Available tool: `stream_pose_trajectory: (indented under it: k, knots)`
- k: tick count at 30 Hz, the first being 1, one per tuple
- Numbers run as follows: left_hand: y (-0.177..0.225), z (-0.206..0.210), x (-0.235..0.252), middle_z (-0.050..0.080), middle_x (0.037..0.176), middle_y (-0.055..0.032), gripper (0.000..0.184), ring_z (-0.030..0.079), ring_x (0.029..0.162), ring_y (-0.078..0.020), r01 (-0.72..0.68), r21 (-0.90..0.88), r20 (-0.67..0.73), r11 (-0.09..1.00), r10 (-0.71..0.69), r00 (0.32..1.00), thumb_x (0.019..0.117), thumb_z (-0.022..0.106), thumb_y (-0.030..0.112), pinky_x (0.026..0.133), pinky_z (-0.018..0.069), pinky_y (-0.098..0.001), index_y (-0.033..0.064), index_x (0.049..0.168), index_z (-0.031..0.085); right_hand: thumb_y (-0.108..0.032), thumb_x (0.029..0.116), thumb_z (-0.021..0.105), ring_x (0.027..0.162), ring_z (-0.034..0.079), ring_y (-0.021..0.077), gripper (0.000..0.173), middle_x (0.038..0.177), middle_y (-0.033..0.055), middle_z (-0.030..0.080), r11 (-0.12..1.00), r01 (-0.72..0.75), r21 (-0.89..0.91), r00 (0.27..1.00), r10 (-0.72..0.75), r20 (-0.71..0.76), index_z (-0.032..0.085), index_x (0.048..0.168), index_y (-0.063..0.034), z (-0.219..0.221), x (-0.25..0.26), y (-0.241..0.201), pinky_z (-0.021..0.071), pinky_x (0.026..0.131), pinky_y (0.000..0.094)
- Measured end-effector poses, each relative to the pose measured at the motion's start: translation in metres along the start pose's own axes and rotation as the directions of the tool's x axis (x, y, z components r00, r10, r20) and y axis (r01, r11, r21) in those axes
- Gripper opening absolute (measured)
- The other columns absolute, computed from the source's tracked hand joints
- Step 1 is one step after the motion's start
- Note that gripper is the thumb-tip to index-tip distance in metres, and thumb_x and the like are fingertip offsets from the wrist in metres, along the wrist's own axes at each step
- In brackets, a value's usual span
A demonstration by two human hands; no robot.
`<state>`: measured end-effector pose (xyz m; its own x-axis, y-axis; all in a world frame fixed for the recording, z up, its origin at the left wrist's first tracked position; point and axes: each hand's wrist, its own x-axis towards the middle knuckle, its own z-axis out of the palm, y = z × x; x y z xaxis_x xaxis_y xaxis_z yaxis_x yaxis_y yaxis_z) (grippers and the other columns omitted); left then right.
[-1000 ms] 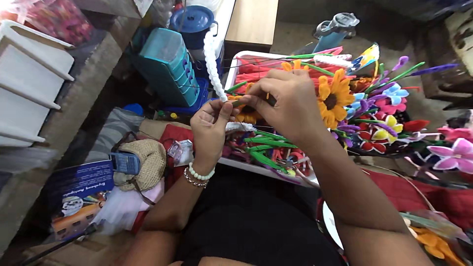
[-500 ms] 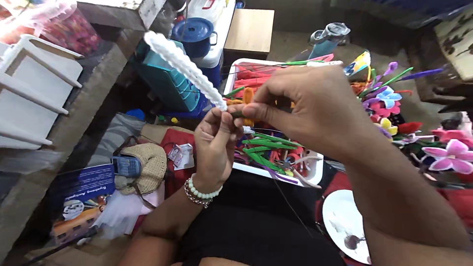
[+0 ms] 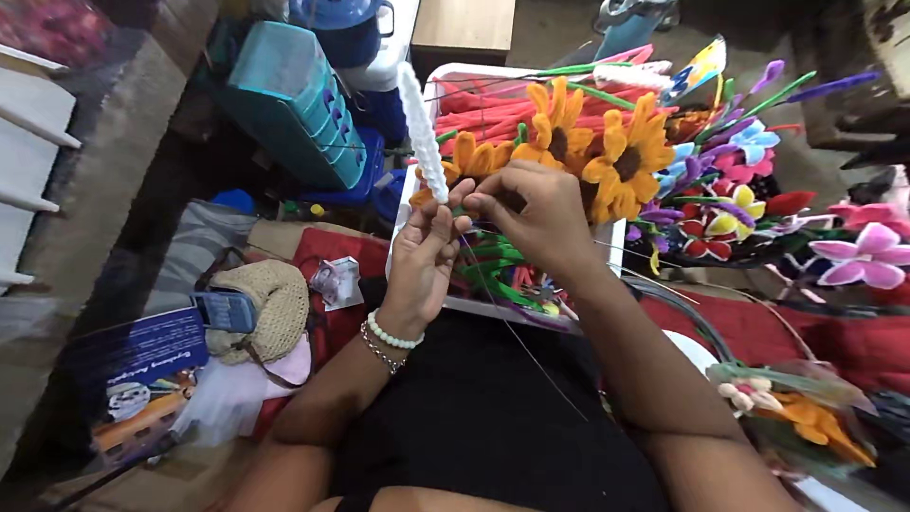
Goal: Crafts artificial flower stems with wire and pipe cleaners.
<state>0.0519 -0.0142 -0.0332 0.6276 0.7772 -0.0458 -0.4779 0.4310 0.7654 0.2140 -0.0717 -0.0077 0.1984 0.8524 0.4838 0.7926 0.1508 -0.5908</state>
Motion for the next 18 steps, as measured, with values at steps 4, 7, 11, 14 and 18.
stream_pose_trajectory:
  k: [4, 7, 11, 14, 18]
  knots:
    - [0.001, 0.001, -0.002, 0.067, 0.128, 0.0022, 0.023, 0.066, 0.085, -0.0003, -0.048, 0.087, -0.020, 0.995, 0.050, 0.999, 0.1073, 0.052, 0.017, 0.071, 0.0546, -0.0146, 0.0170, 0.125, 0.066, -0.025, 0.0976, 0.070, 0.076, 0.063, 0.0145, 0.018, 0.088, 0.0042, 0.069, 0.999, -0.027, 0.045, 1.000, 0.027, -0.002, 0.075, 0.095, -0.0077, -0.007, 0.000, -0.007, 0.0496, 0.074, 0.0395]
    - [0.000, 0.002, -0.004, 0.070, 0.104, 0.0061, 0.020, 0.061, 0.074, 0.0020, -0.078, 0.087, -0.005, 0.993, 0.079, 0.997, 0.1035, 0.060, 0.020, 0.067, 0.0523, -0.0128, 0.0193, 0.122, 0.069, -0.027, 0.0982, 0.069, 0.075, 0.062, 0.0122, 0.021, 0.086, 0.0030, 0.067, 0.999, -0.025, 0.043, 0.999, 0.026, -0.029, 0.075, 0.094, -0.0079, -0.009, -0.001, -0.012, 0.0488, 0.073, 0.0359]
    - [0.001, -0.001, -0.004, 0.069, 0.113, 0.0052, 0.035, 0.066, 0.087, -0.0015, -0.113, 0.111, 0.076, 0.987, 0.105, 0.992, 0.0937, 0.074, 0.020, 0.077, 0.0572, -0.0184, 0.0199, 0.128, 0.066, -0.029, 0.0984, 0.068, 0.078, 0.063, 0.0145, 0.023, 0.088, 0.0042, 0.069, 1.000, -0.014, 0.001, 0.997, 0.014, -0.074, 0.075, 0.094, -0.0072, -0.013, -0.003, -0.017, 0.0469, 0.080, 0.0434]
    - [0.006, 0.002, -0.005, 0.070, 0.114, 0.0026, 0.029, 0.068, 0.093, -0.0047, -0.136, 0.179, 0.056, 0.974, 0.128, 0.990, 0.0963, 0.070, 0.010, 0.082, 0.0578, -0.0214, 0.0155, 0.124, 0.069, -0.029, 0.0988, 0.068, 0.077, 0.062, 0.0142, 0.023, 0.087, 0.0035, 0.067, 1.000, -0.012, -0.003, 0.996, 0.012, -0.090, 0.075, 0.095, -0.0078, -0.015, -0.004, -0.018, 0.0448, 0.080, 0.0441]
    - [0.014, 0.008, -0.003, 0.074, 0.104, 0.0008, 0.024, 0.070, 0.087, -0.0050, -0.129, 0.185, -0.029, 0.974, 0.137, 0.990, 0.0966, 0.067, 0.003, 0.079, 0.0589, -0.0212, 0.0113, 0.119, 0.071, -0.028, 0.0995, 0.067, 0.077, 0.062, 0.0152, 0.023, 0.087, 0.0039, 0.067, 1.000, 0.007, -0.022, 0.996, -0.009, -0.094, 0.075, 0.096, -0.0073, -0.020, 0.000, -0.023, 0.0442, 0.080, 0.0460]
